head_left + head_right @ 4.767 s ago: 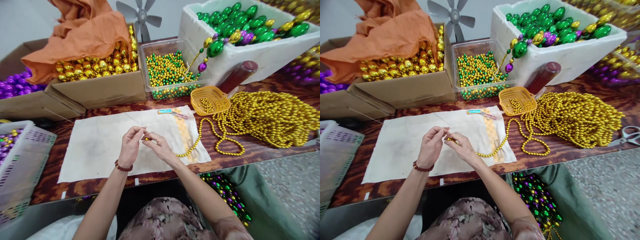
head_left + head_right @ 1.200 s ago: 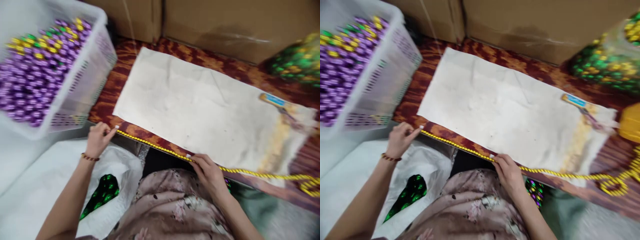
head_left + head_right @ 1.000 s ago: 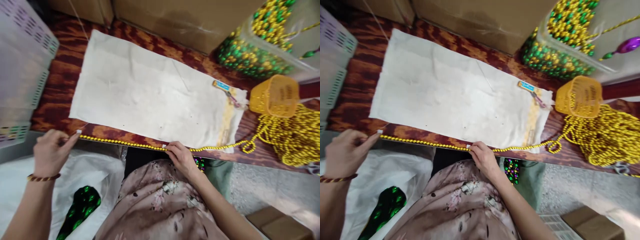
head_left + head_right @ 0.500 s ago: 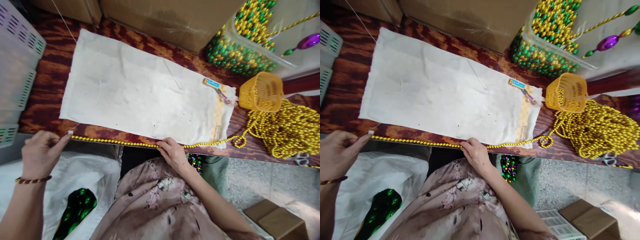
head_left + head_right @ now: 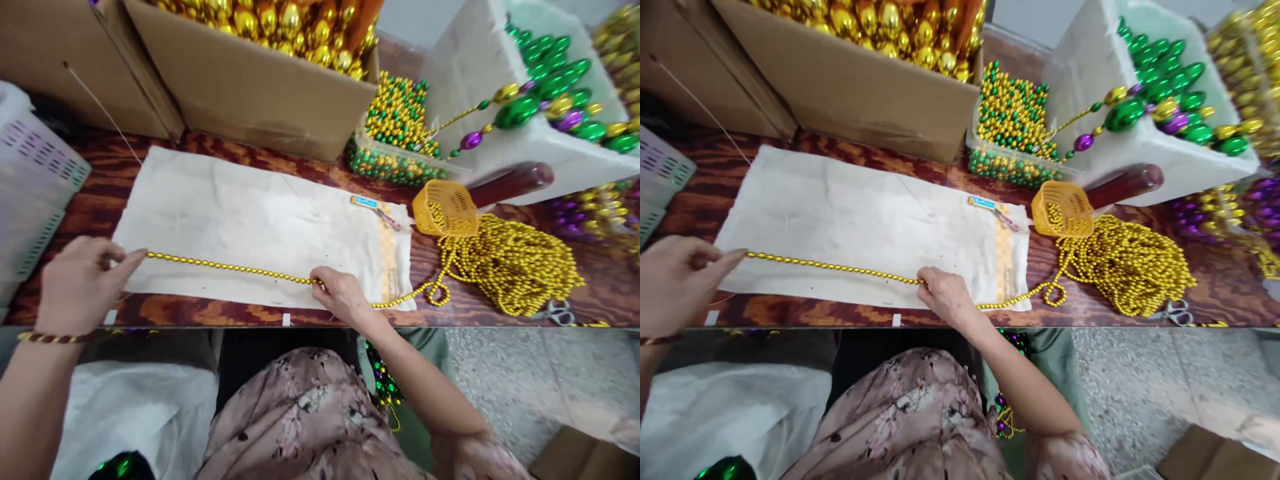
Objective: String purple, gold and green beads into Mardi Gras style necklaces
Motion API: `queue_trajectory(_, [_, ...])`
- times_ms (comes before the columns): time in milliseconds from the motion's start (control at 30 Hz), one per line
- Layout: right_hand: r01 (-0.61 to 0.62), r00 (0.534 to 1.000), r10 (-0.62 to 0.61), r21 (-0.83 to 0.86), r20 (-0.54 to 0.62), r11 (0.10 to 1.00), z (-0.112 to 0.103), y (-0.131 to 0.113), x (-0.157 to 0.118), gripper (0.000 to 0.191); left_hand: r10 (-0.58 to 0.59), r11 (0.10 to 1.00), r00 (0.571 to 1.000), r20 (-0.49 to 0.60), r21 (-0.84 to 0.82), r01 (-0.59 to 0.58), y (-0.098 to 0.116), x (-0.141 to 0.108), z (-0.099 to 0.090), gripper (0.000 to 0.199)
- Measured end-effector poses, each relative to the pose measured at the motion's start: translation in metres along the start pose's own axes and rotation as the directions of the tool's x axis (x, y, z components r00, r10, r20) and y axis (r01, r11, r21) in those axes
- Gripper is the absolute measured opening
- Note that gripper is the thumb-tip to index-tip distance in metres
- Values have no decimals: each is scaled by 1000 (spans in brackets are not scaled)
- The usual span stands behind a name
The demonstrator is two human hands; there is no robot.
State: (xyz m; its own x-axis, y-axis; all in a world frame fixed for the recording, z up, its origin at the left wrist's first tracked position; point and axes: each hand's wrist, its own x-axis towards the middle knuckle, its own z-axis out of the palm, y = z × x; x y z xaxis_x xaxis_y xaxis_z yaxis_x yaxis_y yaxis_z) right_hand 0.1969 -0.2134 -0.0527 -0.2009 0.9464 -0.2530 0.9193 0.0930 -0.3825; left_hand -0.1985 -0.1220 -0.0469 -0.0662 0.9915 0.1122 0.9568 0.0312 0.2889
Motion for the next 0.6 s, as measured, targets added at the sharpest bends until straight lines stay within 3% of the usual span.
queue_trajectory(67, [-1, 1000, 1, 6, -7, 1000, -12, 14, 8, 24, 82, 993, 996, 19, 85, -84, 26, 11, 5, 41])
queue_trajectory(167, [23, 1000, -22, 83, -16, 996, -24, 33, 14, 24, 200, 965, 974, -106, 191, -177, 73, 6, 14, 41])
queue_trajectory(233, [28, 999, -24, 162, -26, 986, -31, 42, 13, 23, 353, 935, 922, -158, 90, -343, 114, -8, 23, 38])
queue_trajectory(267, [32, 999, -26, 204, -34, 978, -35, 45, 12, 21, 444, 890, 883, -156, -36, -454, 137, -16, 30, 36])
queue_trajectory(333, [61, 997, -46, 272, -59, 960, -43, 50, 7, 19, 625, 714, 780, -31, -382, -587, 187, -29, 47, 38])
queue_trajectory(367, [86, 995, -65, 293, -81, 952, -47, 52, 5, 18, 699, 626, 713, 58, -531, -571, 211, -32, 57, 41])
queue_trajectory(433, [155, 984, -120, 301, -132, 941, -57, 57, -2, 19, 780, 535, 582, 228, -726, -433, 252, -33, 73, 46])
queue_trajectory(533, [221, 966, -194, 161, -170, 962, -77, 71, -18, 25, 803, 560, 380, 460, -801, -213, 286, -24, 84, 40])
queue_trajectory(600, [189, 971, -189, -18, -146, 982, -95, 86, -32, 23, 775, 613, 328, 540, -769, -184, 289, -16, 81, 38])
